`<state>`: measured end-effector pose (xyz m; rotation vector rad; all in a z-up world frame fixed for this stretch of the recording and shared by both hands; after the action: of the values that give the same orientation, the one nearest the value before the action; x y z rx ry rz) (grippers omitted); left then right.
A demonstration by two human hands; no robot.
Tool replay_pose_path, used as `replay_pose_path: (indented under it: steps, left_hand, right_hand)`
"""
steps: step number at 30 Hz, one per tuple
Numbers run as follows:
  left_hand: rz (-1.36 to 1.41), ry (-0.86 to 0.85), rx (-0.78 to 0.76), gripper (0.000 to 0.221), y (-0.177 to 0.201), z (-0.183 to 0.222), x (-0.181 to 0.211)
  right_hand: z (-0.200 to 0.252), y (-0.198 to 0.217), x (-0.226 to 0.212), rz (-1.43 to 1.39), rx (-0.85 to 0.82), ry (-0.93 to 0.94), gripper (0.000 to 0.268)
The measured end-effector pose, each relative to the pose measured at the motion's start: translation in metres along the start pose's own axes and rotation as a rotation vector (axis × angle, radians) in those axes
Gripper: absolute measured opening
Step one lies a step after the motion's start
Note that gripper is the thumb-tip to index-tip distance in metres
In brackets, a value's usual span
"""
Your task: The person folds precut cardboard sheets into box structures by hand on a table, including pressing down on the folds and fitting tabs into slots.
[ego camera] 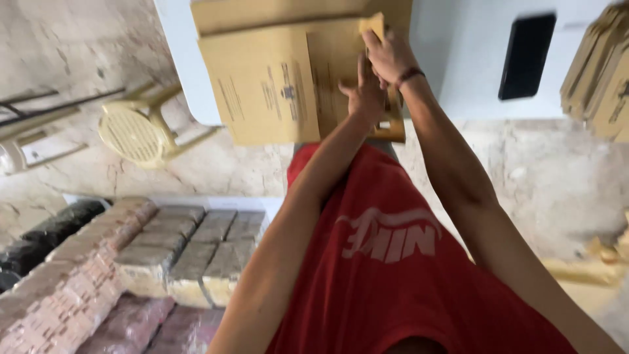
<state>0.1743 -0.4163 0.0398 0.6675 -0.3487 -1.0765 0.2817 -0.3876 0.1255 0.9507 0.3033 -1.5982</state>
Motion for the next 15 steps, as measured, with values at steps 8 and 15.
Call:
replay_pose_path:
  steps: [8, 15]
  left_hand:
    - [-0.148, -0.169, 0.189, 0.084, -0.009, -0.006, -0.008]
    - [0.477, -0.370, 0.287, 0.081, 0.003, 0.010, -0.077]
  right_hand:
    - [0.020, 0.042, 0.078, -0.165, 0.036, -0.063, 0.037]
    - [0.070, 0.024, 0.155, 0.057, 0.020, -0.014, 0.048]
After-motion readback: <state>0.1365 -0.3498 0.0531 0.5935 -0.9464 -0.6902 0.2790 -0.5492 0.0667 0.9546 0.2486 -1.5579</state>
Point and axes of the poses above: each hand's wrist, its own z-axis away from the middle knuckle, its own y-axis out of the back of the hand, x = y × z, the point moved 4 cm from there along -z, towards the middle knuckle, and after that the axes turned 5 degrees about y, right-handed, at the moved point
